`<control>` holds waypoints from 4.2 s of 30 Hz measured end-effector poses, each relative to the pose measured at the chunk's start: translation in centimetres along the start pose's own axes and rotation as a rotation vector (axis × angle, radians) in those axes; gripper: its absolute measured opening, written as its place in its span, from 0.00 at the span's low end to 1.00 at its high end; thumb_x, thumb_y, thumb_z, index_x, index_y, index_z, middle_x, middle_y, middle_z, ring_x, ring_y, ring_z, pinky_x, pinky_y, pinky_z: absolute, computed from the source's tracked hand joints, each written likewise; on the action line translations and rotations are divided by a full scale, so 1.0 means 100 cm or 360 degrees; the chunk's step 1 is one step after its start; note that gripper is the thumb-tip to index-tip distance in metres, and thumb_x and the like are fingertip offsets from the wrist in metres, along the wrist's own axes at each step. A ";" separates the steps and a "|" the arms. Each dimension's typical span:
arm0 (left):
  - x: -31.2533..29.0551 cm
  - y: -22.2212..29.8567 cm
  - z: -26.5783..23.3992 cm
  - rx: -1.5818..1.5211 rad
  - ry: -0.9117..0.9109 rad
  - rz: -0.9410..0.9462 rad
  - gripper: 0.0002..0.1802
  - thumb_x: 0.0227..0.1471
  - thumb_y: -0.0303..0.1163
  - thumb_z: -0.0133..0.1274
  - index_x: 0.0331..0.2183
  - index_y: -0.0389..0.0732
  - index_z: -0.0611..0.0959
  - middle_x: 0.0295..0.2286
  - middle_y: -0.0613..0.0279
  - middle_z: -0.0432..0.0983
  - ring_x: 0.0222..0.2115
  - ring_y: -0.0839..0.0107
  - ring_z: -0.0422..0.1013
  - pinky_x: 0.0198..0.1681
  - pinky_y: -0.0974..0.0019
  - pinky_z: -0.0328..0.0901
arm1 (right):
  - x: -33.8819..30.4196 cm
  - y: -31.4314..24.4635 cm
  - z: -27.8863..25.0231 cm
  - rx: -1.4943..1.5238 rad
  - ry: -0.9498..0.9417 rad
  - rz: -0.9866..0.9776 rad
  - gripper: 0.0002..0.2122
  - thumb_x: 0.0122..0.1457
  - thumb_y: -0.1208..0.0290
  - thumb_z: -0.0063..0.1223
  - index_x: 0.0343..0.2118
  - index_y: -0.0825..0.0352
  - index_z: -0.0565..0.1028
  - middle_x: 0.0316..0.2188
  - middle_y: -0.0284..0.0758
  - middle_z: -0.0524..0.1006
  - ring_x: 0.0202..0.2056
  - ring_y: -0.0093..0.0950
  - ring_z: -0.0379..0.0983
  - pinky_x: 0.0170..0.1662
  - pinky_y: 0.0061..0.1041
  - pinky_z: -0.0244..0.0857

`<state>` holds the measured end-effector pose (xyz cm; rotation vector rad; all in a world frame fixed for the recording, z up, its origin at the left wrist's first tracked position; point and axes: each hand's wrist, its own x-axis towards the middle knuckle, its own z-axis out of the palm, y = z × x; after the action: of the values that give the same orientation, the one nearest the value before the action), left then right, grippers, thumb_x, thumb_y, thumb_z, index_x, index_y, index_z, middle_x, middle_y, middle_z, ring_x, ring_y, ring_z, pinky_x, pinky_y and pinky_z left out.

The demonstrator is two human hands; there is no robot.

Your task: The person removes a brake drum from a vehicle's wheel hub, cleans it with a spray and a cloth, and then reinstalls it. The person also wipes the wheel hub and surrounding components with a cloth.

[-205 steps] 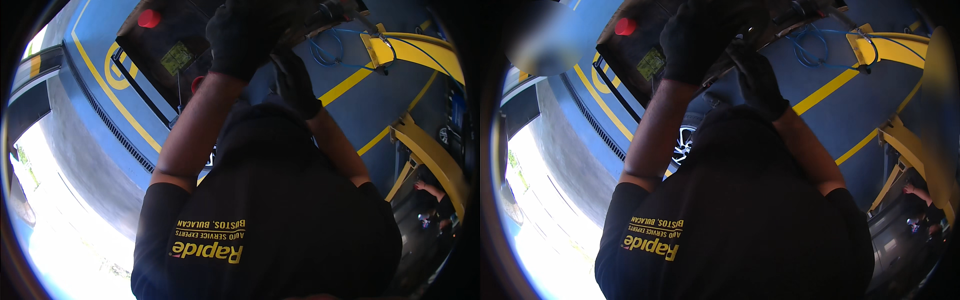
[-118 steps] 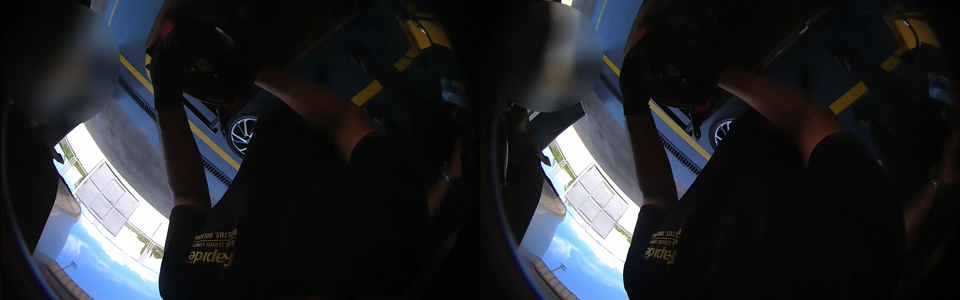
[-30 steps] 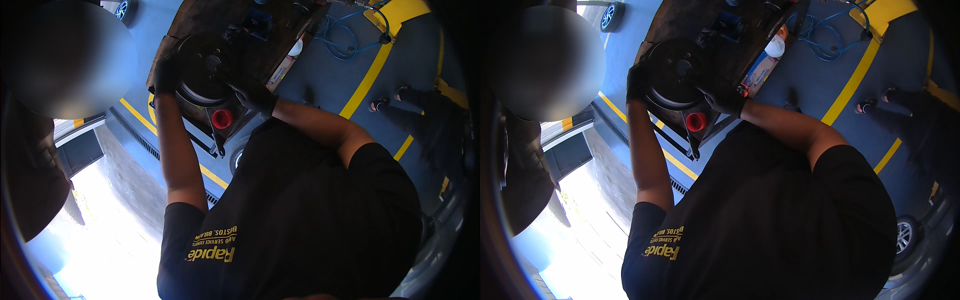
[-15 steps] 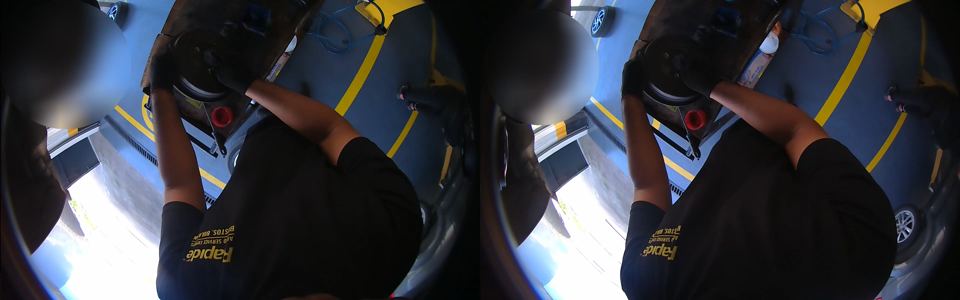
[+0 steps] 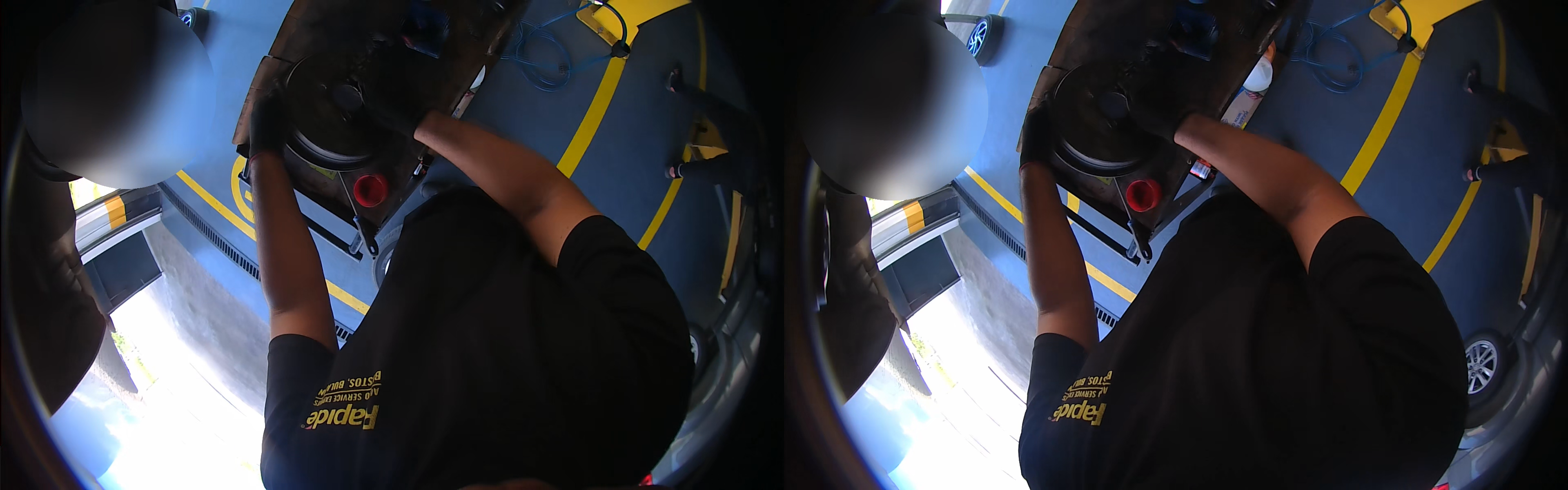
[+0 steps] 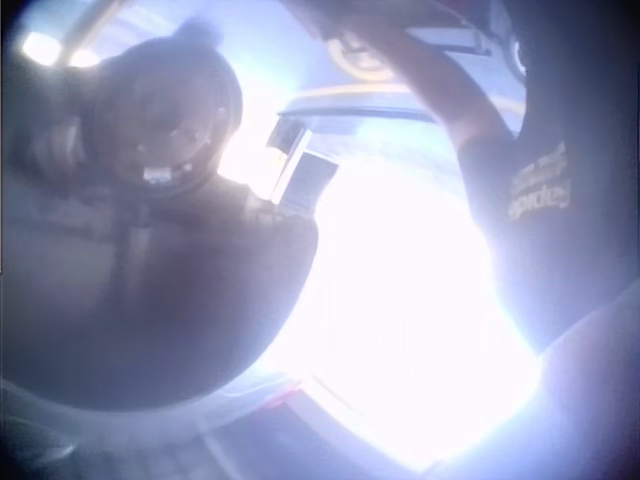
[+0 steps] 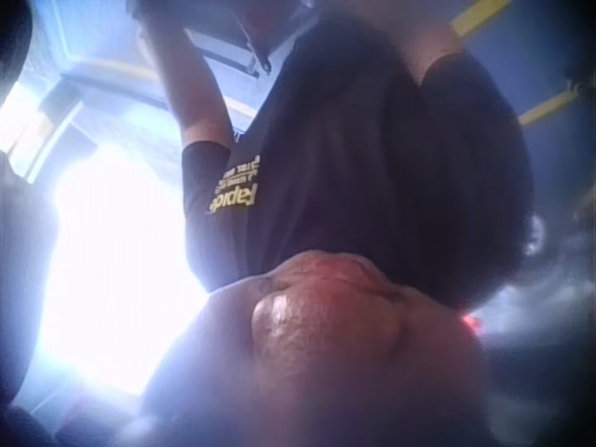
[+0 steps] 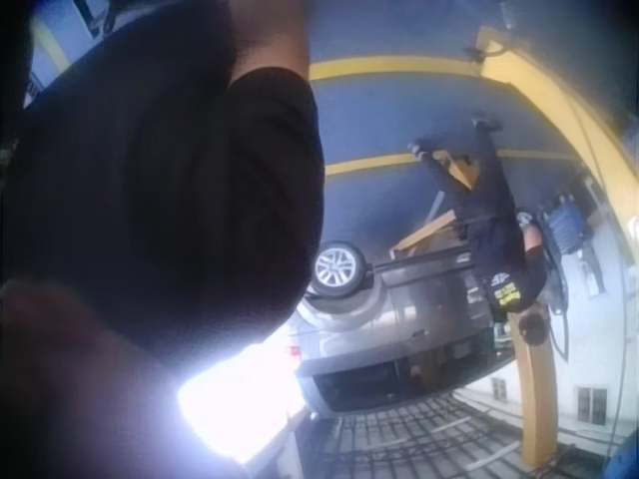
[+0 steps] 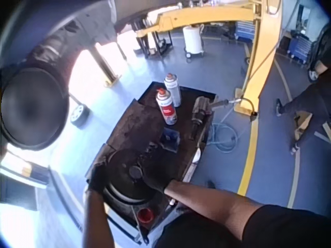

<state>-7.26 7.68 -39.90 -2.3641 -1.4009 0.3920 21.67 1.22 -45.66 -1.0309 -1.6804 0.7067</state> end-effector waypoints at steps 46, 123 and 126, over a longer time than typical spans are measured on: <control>-0.041 0.184 -0.198 -0.1115 0.0446 -0.1452 0.25 0.66 0.57 0.54 0.30 0.45 0.83 0.26 0.49 0.83 0.30 0.43 0.81 0.33 0.43 0.73 | -0.003 0.080 -0.236 0.0074 -0.0815 -0.0115 0.33 0.61 0.63 0.71 0.67 0.69 0.70 0.64 0.48 0.75 0.65 0.44 0.73 0.67 0.41 0.67; -0.062 0.065 -0.163 -0.0532 0.0806 -0.0666 0.27 0.52 0.50 0.70 0.49 0.46 0.86 0.39 0.57 0.86 0.37 0.56 0.83 0.40 0.53 0.76 | -0.032 0.058 -0.118 -0.1170 -0.0937 -0.0081 0.21 0.58 0.62 0.63 0.52 0.68 0.80 0.45 0.53 0.81 0.47 0.53 0.78 0.49 0.53 0.73; -0.094 0.055 -0.141 -0.0815 0.0913 -0.0949 0.26 0.53 0.45 0.72 0.47 0.40 0.86 0.36 0.57 0.84 0.37 0.54 0.82 0.41 0.55 0.76 | -0.030 0.053 -0.117 -0.1094 -0.0932 -0.0159 0.20 0.58 0.63 0.62 0.51 0.69 0.80 0.45 0.54 0.80 0.47 0.54 0.78 0.50 0.53 0.72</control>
<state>-1.58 -5.38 -29.20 -1.9778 -1.9236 -0.8194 34.74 0.86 -47.57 -1.2612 -2.5734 0.3743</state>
